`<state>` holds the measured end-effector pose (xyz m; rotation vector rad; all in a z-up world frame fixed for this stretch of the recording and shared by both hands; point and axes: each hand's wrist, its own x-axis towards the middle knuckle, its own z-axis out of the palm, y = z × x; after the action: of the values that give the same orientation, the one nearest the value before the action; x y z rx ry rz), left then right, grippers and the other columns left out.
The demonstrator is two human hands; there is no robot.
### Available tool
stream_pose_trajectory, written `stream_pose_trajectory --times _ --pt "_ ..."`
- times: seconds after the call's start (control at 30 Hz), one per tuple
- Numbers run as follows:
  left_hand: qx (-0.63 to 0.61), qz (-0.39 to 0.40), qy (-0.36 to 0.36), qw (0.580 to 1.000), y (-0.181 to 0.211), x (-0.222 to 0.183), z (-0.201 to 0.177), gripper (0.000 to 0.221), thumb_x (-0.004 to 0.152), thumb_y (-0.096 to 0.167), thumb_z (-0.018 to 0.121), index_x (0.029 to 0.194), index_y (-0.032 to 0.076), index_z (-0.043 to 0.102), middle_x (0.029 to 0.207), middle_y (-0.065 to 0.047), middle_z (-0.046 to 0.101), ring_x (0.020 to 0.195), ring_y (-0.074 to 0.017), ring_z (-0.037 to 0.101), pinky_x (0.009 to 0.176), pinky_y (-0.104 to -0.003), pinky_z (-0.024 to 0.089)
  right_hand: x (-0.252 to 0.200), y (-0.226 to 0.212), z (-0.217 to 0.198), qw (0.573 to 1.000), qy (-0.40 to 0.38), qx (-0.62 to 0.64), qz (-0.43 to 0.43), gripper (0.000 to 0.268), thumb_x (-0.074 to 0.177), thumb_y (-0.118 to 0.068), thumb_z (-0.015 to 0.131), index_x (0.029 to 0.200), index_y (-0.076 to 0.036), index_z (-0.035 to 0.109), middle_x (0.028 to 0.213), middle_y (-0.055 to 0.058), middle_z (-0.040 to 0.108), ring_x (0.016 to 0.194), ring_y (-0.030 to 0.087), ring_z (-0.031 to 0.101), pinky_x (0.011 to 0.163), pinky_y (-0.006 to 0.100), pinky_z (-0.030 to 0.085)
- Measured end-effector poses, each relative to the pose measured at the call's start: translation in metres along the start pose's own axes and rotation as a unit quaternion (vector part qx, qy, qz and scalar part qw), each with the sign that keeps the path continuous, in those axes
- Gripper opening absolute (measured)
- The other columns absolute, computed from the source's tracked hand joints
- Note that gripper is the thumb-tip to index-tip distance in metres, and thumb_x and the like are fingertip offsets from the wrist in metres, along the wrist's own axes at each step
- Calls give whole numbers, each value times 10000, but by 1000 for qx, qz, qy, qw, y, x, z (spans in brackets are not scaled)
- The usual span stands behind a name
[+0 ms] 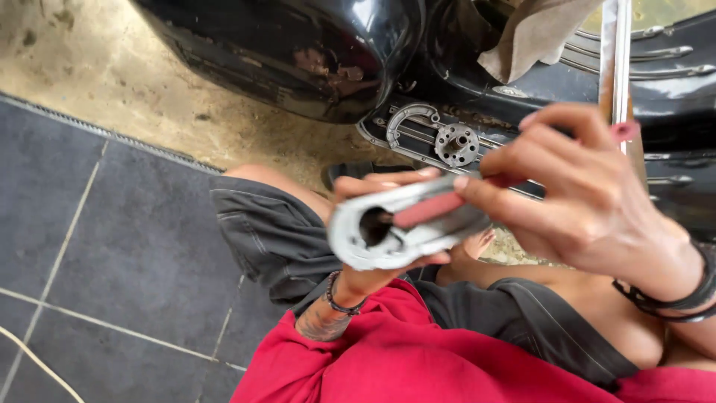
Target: Cleaning a motorcycle air filter housing using a small brush to remove dirt and grime.
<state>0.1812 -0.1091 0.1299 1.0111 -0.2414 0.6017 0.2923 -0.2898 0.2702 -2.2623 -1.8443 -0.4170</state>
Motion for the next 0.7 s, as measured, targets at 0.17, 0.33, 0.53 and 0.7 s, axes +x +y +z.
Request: stream_pose_trajectory --times 0.17,0.33,0.53,0.7 --pt "-41 -32 -117 992 9 37 -15 716 750 140 932 1257 157 426 1362 -127 639 1293 -301 671 1141 -444 612 -67 -6 -3 889 16 255 380 722 526 230 683 1226 56 655 1041 151 652 871 227 776 792 284 661" --pt "-50 -45 -88 994 -7 63 -32 716 779 299 913 1241 177 379 1307 -95 631 1261 -327 659 1111 -480 588 -199 16 88 772 80 244 582 218 1142 82 549 1341 81 637 840 152 584 668 189 506 600 304 416" --pt "95 -135 -11 986 -72 11 -85 769 793 341 897 1383 64 489 1268 -36 608 1105 -171 596 1003 -332 500 -279 -2 146 646 121 262 707 267 1196 -110 448 1377 0 611 836 104 559 697 175 528 619 308 433" --pt "93 -124 19 988 -102 6 -87 831 792 351 908 1418 48 454 1309 -47 617 1129 -169 612 1013 -306 509 -88 -61 120 602 157 258 739 323 1218 -208 403 1431 -28 565 962 91 574 773 159 528 695 289 441"
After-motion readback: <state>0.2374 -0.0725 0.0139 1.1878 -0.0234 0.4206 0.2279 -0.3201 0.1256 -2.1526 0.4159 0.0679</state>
